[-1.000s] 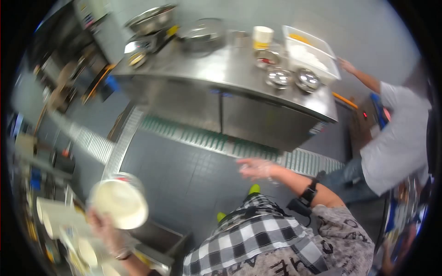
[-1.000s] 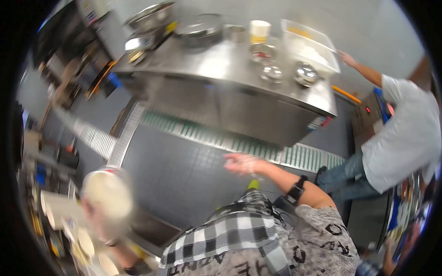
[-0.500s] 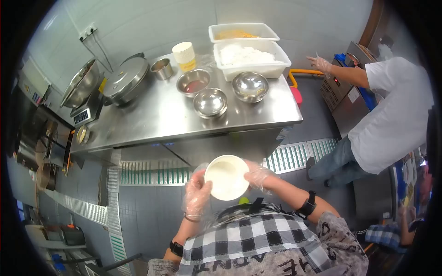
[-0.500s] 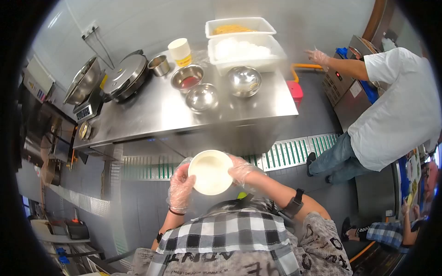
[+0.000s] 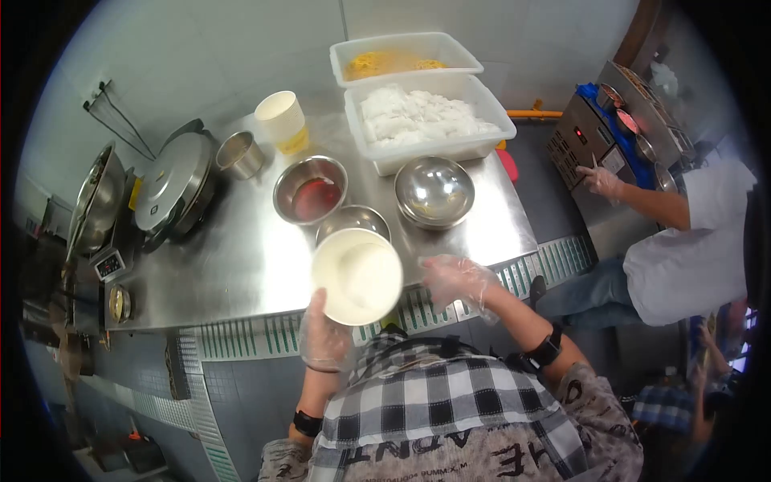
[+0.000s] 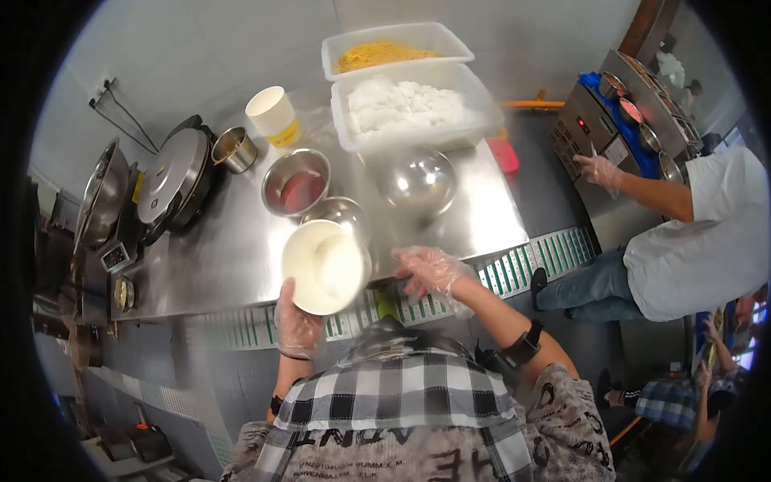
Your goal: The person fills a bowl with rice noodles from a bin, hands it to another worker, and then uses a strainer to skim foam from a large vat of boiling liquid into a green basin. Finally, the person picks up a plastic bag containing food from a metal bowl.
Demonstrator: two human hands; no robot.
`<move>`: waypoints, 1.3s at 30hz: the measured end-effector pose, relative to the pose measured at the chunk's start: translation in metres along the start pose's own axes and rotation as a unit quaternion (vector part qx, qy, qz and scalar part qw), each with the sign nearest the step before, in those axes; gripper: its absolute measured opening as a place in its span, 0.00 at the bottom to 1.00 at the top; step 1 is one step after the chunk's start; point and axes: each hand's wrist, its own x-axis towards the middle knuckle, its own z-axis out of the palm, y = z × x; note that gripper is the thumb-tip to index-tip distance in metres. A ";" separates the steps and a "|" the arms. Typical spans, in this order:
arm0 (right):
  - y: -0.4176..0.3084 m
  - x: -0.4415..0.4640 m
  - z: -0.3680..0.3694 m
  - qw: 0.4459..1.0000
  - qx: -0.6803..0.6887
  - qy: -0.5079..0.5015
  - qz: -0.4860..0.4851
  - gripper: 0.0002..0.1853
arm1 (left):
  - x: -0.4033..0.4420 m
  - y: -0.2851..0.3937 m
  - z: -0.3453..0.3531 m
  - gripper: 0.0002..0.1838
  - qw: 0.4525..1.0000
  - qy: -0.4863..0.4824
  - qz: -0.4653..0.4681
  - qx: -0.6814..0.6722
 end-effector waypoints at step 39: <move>-0.079 0.141 -0.087 0.921 -0.352 0.162 0.021 0.06 | 0.121 0.069 0.001 0.25 0.985 0.121 0.115 -0.039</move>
